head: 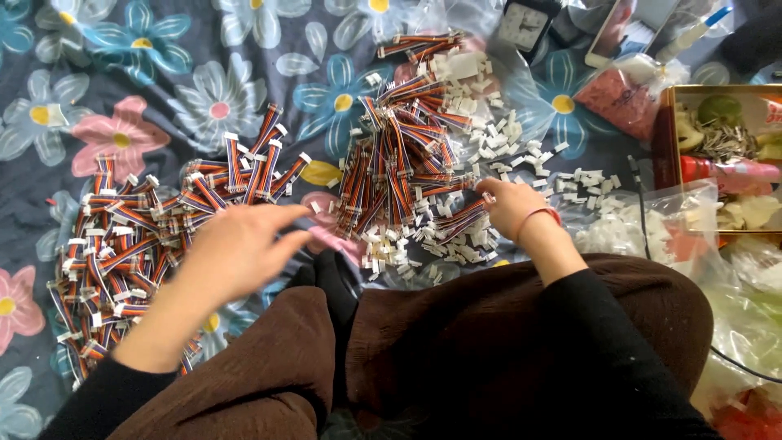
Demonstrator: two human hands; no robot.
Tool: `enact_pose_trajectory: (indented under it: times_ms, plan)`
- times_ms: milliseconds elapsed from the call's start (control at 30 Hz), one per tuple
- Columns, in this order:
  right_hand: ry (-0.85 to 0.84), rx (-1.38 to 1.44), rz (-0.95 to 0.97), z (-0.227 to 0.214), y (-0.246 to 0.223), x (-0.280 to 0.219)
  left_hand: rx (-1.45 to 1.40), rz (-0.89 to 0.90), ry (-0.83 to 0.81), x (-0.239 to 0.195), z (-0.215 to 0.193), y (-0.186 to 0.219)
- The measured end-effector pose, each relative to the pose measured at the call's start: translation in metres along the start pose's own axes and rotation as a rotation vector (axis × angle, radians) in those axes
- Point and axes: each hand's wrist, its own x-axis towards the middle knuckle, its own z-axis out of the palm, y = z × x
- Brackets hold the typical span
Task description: Assemble ribbon cables by inserting them into plastic connectors.
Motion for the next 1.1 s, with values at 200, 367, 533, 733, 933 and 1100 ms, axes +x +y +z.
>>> enact_pose_trajectory:
  times_ms: [200,367,533,733,933,1100]
  plan:
    - [-0.042,-0.042,0.111,0.0,0.003,0.005,-0.19,0.117,-0.063,-0.005,0.004,0.031]
    - [0.032,0.055,0.105,-0.024,0.004,-0.014,-0.337,0.245,-0.018,0.002,0.025,0.029]
    - [0.109,0.205,0.044,-0.022,0.005,-0.026,-0.595,0.288,-0.038,0.009,0.036,0.035]
    - [-0.707,1.649,-0.167,-0.006,-0.059,-0.078,-1.173,0.257,-0.042,0.018,0.07,0.048]
    - [-1.0,1.781,-0.33,-0.002,-0.081,-0.087,-1.348,0.156,0.041,0.033,0.077,0.044]
    - [-0.566,1.58,-0.403,0.021,-0.087,-0.094,-1.191,0.09,0.149,0.026,0.064,0.043]
